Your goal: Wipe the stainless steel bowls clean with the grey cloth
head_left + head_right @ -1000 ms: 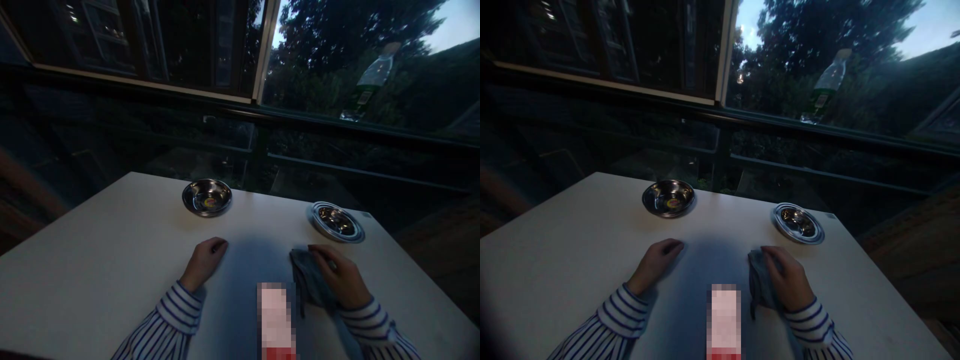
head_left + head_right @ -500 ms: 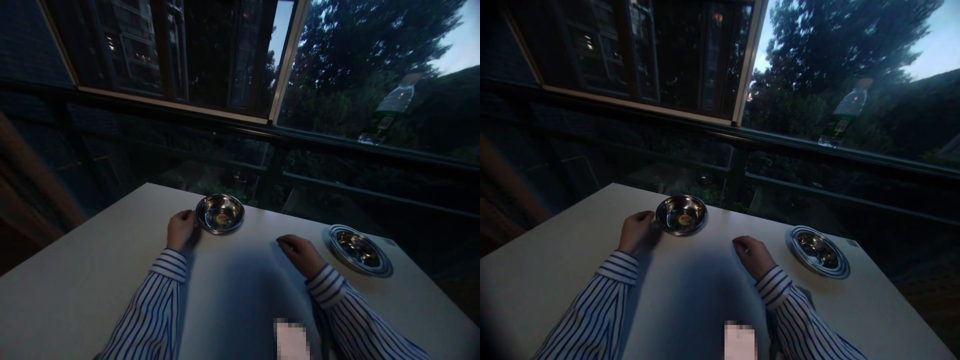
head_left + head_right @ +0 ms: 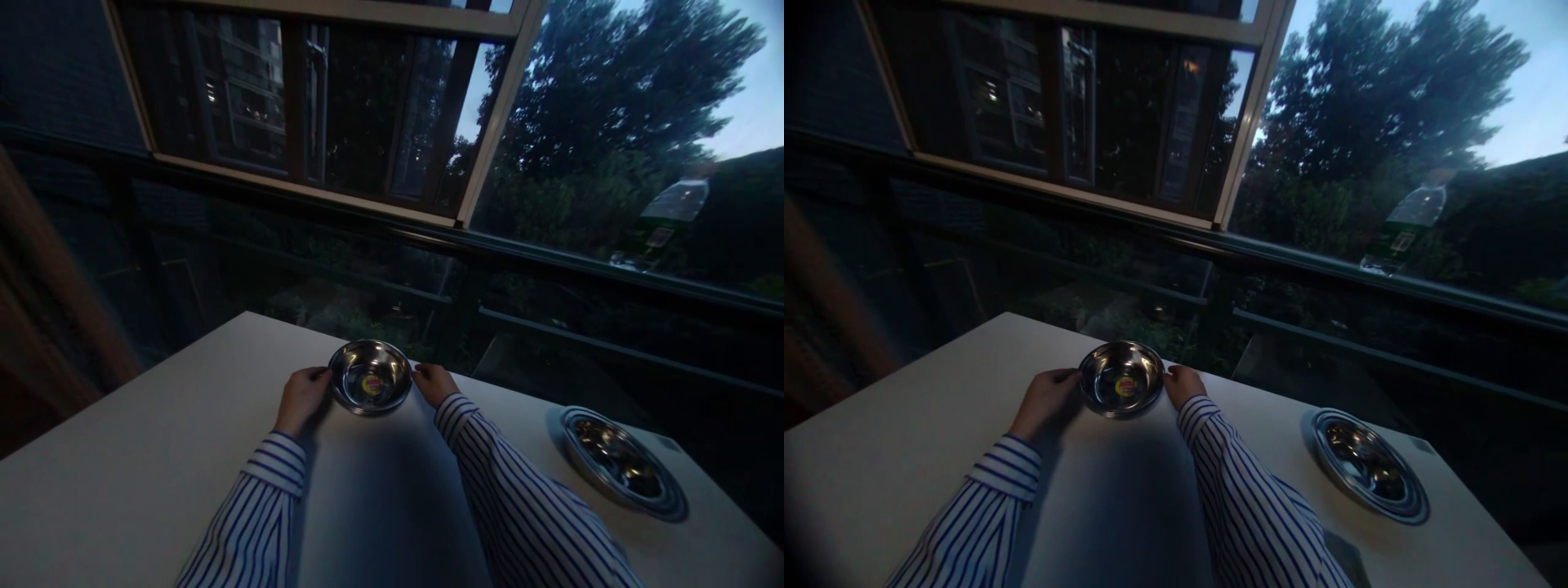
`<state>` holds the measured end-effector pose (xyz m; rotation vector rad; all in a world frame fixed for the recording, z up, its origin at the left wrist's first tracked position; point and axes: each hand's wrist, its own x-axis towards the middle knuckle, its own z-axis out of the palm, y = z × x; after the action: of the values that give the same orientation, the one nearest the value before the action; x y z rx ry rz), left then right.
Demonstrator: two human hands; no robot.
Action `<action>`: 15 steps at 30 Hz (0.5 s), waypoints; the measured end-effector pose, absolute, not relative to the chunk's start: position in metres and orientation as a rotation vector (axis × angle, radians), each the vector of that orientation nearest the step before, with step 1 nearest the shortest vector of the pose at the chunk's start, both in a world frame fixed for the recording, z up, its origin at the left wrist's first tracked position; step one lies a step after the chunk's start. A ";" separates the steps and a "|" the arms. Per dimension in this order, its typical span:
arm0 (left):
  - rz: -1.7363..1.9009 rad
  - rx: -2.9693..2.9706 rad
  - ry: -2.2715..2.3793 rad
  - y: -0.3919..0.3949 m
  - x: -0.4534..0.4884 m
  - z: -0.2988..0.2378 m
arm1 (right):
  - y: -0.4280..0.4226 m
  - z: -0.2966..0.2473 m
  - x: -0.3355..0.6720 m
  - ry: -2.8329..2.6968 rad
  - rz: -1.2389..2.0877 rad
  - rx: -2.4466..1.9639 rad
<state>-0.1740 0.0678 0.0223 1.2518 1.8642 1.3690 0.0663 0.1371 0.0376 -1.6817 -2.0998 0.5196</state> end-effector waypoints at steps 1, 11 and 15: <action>1.362 1.261 1.859 0.068 -0.174 0.022 | 0.141 0.037 0.063 -2.104 0.530 -1.690; 1.396 1.248 1.839 0.069 -0.170 0.022 | 0.155 0.029 0.059 -2.085 0.686 -1.682; 1.440 1.215 1.817 0.069 -0.169 0.023 | 0.158 0.027 0.059 -2.005 0.770 -1.682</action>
<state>-0.1686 0.0686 0.0229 1.2152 1.8170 1.4396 0.0586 0.1577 0.0267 -1.6824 -2.0054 0.7702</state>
